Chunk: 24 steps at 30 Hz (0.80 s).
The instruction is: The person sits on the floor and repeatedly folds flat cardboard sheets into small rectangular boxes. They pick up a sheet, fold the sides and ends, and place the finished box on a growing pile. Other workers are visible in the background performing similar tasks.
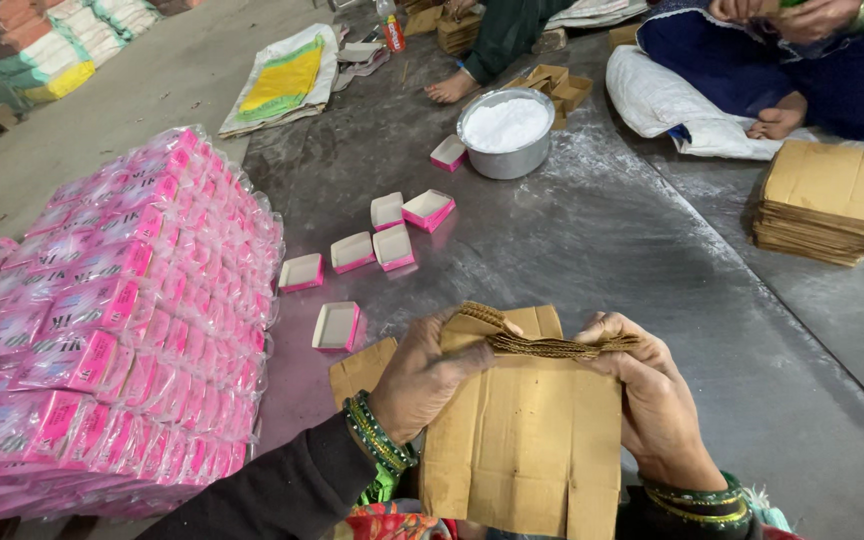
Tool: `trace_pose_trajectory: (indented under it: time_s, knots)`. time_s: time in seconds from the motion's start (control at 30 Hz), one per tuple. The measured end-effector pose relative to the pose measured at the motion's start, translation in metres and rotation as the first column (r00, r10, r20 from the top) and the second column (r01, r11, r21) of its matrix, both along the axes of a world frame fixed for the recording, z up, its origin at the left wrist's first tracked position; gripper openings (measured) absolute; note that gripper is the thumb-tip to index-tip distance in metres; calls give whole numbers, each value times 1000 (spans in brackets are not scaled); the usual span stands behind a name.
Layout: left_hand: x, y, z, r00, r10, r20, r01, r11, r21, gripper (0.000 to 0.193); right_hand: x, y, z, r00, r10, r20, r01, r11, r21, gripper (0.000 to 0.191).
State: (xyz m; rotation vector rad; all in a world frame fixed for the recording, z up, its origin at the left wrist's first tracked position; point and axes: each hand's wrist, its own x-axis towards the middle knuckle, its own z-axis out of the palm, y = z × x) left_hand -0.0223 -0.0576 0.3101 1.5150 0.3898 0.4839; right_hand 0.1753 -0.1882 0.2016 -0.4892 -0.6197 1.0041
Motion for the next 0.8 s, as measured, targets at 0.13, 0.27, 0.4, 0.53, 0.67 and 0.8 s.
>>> trace_pose_trajectory:
  time_s: [0.13,0.27,0.4,0.53,0.67,0.8]
  knots:
    - [-1,6,5,996,8,-92,0,997,77,43,2,6,10,992,-105,-76,98,991,-89,14]
    - [-7,16,10,997,49,-66,-56,993,-106,73,12,3,27,914,-368,-172,342,925,-163,15]
    - [-8,15,-6,988,-17,-154,0,994,-113,80,6,9,26,848,-492,-196,469,870,-155,24]
    - [-1,4,-31,996,-49,-77,45,998,-51,69,-37,25,6,906,-364,-216,339,930,-143,30]
    - [3,8,-35,950,310,36,-307,949,-73,52,-75,32,-10,968,-59,-246,-9,964,-267,36]
    - [-8,17,-20,912,396,109,-410,894,182,43,-43,36,-10,938,195,285,-26,863,-504,47]
